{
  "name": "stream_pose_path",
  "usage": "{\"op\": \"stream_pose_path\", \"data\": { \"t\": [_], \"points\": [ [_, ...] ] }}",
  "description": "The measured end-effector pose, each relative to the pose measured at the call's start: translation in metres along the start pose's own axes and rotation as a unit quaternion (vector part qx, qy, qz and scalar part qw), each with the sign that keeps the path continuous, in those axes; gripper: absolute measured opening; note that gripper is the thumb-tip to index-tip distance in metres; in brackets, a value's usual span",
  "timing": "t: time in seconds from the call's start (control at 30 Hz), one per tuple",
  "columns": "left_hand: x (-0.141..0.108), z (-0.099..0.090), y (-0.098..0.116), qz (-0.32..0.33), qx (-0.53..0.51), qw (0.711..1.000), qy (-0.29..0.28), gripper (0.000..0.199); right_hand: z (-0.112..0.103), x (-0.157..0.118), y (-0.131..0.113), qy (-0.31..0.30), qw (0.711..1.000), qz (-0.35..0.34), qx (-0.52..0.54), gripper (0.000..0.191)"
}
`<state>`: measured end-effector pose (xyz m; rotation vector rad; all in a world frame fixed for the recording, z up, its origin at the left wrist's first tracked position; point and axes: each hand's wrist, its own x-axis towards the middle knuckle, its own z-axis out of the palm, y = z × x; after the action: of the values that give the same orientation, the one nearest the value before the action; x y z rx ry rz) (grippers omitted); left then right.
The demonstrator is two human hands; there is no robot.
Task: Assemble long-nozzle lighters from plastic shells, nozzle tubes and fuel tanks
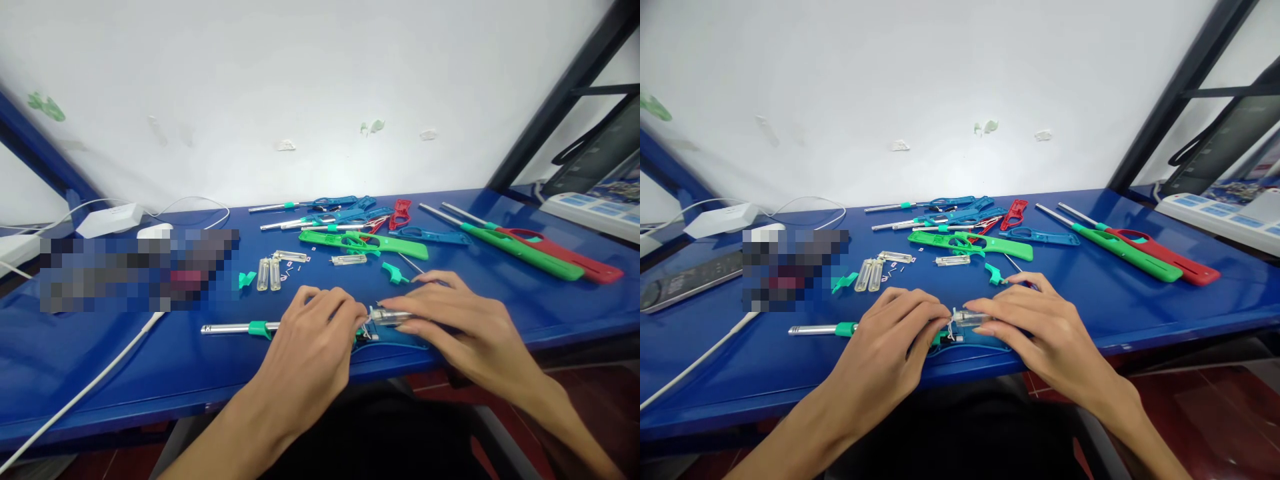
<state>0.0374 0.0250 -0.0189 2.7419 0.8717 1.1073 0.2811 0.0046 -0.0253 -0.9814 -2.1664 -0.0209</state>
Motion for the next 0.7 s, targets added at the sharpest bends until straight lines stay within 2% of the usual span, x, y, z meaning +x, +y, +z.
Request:
{"op": "stream_pose_path", "data": {
  "t": [0.23, 0.7],
  "points": [
    [-0.0009, -0.0011, -0.0008, -0.016, 0.044, 0.999, 0.007, 0.011, 0.0017, 0.0009, 0.0009, 0.014, 1.000, 0.004, -0.011, 0.024],
    [-0.0047, -0.0004, -0.0004, -0.024, -0.008, 1.000, 0.014, 0.021, 0.0004, 0.0039, -0.0007, 0.015, 1.000, -0.006, -0.003, 0.027]
  ]
}}
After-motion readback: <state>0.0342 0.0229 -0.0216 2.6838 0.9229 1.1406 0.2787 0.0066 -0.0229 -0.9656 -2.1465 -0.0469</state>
